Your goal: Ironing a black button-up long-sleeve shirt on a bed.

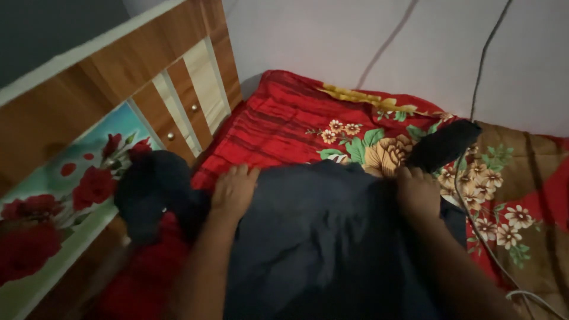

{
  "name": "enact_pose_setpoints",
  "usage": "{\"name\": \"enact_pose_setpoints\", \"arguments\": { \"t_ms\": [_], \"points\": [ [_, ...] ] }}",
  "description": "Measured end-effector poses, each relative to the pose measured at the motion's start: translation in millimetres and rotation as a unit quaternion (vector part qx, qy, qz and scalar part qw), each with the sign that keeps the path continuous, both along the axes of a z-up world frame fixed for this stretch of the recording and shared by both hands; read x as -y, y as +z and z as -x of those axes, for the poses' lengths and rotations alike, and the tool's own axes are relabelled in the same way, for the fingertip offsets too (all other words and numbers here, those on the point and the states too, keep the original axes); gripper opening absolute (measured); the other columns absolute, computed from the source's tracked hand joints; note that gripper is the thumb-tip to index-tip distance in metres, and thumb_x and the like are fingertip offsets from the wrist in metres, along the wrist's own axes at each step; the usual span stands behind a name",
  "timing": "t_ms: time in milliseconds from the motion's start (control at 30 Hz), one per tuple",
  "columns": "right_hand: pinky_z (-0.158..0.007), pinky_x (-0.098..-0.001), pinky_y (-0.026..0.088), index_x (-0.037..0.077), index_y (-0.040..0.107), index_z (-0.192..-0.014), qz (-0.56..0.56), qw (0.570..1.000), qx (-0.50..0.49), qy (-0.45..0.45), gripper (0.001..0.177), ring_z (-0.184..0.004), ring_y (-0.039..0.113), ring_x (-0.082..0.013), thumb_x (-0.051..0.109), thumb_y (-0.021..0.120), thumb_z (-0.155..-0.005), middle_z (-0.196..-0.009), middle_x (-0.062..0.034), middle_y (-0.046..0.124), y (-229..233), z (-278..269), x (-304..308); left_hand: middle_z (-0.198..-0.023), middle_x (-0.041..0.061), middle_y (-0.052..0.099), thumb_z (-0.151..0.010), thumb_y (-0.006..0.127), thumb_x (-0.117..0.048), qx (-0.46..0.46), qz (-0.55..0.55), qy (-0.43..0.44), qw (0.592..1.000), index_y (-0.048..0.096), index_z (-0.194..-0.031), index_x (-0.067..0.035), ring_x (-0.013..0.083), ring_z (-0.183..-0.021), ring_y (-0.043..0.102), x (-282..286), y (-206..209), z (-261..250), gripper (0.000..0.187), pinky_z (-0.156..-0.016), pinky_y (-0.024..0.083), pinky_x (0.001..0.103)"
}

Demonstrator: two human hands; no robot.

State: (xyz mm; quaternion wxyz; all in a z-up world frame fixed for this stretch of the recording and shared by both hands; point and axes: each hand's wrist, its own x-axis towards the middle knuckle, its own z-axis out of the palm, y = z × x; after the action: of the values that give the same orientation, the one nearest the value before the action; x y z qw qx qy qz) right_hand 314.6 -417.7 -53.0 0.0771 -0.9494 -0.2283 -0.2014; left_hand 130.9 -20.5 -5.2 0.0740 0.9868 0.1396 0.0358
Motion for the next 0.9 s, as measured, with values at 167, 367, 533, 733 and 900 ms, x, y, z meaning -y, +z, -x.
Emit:
{"name": "enact_pose_setpoints", "arguments": {
  "t_ms": [167, 367, 533, 733, 900],
  "points": [
    [-0.094, -0.0533, 0.048, 0.014, 0.065, -0.134, -0.124, 0.982, 0.12, 0.072, 0.044, -0.115, 0.06, -0.0387, 0.022, 0.066, -0.09, -0.131, -0.0157, 0.065, 18, 80, -49, -0.142, 0.016, 0.053, -0.085, 0.068, -0.024, -0.025, -0.103, 0.047, 0.993, 0.052, -0.142, -0.013, 0.0354, -0.13, 0.047, 74, 30, 14, 0.06, -0.112, 0.031, 0.06],
    [-0.11, -0.065, 0.026, 0.024, 0.051, -0.145, -0.059, 0.982, -0.083, 0.16, 0.068, -0.144, 0.034, -0.042, 0.043, 0.069, -0.083, -0.156, -0.0129, 0.041, -9, 179, -88, -0.153, 0.017, 0.049, -0.092, 0.065, -0.028, 0.165, 0.092, -0.101, 0.977, 0.048, -0.147, -0.002, 0.0392, -0.147, 0.037, 169, -74, 70, 0.063, -0.121, 0.021, 0.056],
    [-0.118, -0.0638, 0.009, 0.028, 0.038, -0.155, 0.047, 0.979, -0.149, 0.134, 0.067, -0.153, 0.016, -0.0349, 0.05, 0.056, -0.094, -0.166, -0.0081, 0.022, -31, 200, -71, -0.163, 0.011, 0.038, -0.102, 0.048, -0.05, 0.18, 0.049, -0.092, 0.978, 0.045, -0.153, -0.009, 0.0333, -0.153, 0.025, 168, -71, 86, 0.066, -0.121, 0.012, 0.057],
    [-0.118, -0.06, 0.015, 0.033, 0.039, -0.156, 0.076, 0.969, -0.203, 0.116, 0.07, -0.153, 0.022, -0.035, 0.058, 0.056, -0.093, -0.165, -0.0059, 0.029, -25, 297, -11, -0.167, 0.015, 0.022, -0.1, 0.05, -0.059, -0.064, 0.132, -0.107, 0.983, 0.038, -0.156, -0.018, 0.04, -0.155, 0.01, 194, -18, 190, 0.07, -0.122, 0.001, 0.062],
    [-0.12, -0.0575, 0.019, 0.034, 0.04, -0.155, 0.105, 0.975, -0.197, -0.014, 0.074, -0.153, 0.027, -0.0315, 0.065, 0.055, -0.09, -0.163, 0.0003, 0.035, -5, 361, 63, -0.169, 0.005, 0.013, -0.094, 0.04, -0.074, -0.143, 0.061, 0.015, 0.988, 0.026, -0.16, -0.027, 0.0354, -0.158, 0.005, 191, 13, 266, 0.083, -0.119, -0.004, 0.071]
  ]
}}
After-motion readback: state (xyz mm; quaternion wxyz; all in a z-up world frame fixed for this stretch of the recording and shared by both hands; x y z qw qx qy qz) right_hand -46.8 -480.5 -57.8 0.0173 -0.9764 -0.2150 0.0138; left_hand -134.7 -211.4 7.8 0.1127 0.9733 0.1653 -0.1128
